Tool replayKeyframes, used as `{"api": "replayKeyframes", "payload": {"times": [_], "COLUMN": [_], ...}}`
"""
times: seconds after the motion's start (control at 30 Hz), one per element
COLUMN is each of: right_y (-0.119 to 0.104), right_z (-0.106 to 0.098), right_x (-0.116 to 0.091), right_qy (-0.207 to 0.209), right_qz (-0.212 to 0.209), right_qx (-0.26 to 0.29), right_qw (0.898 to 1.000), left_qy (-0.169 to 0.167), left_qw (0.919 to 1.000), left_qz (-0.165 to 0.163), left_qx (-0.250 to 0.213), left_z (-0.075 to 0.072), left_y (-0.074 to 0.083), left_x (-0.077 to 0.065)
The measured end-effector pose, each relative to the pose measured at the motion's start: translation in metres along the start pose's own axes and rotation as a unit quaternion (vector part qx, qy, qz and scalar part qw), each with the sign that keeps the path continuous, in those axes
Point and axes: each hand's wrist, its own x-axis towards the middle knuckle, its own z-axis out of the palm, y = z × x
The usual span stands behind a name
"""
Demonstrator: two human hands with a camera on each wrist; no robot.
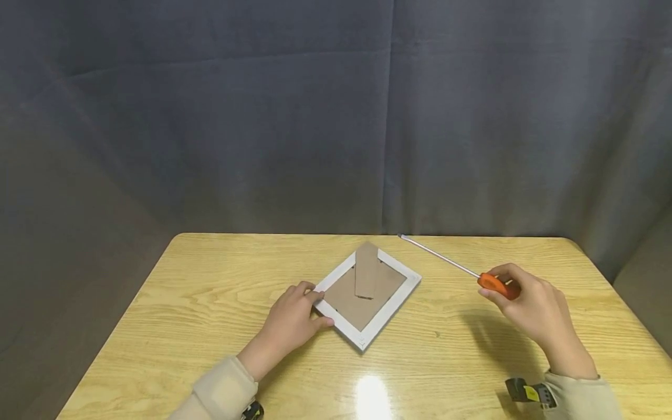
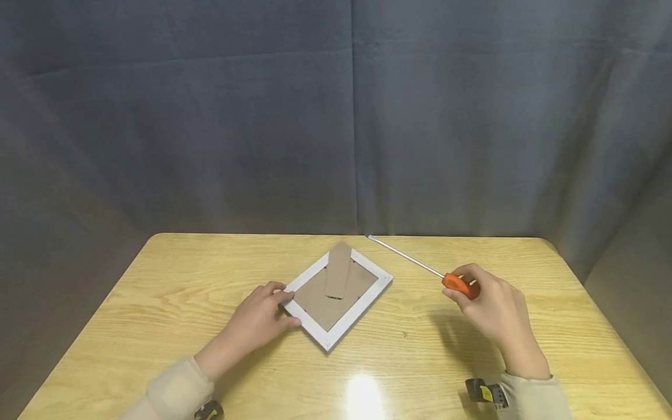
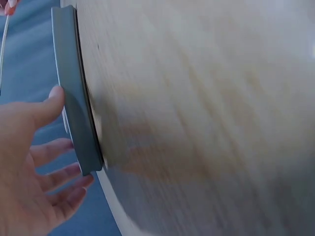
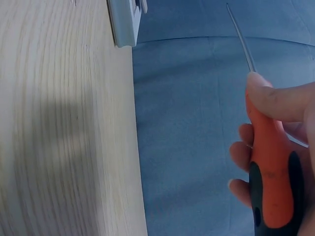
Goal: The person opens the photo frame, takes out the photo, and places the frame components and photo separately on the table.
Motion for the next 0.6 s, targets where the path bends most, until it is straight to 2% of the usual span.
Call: {"api": "replayKeyframes", "payload": {"times": [0.27, 0.6], "right_y": [-0.002, -0.002], "right_z": [0.001, 0.003], "right_x": [-0.001, -0.001], "right_qy": [0.010, 0.021], "right_qz": [-0.010, -0.014], "right_qx": [-0.004, -0.001], "right_qw": [1.000, 1.000], "left_qy": [0.013, 0.009], "left_qw": [0.9998, 0.9987], "left_qz": [-0.011, 0.025], "left_qx": [0.013, 0.042], "left_z": [0.002, 0.003], "left_y": [0.007, -0.008], "left_x": [-0.007, -0.001]}}
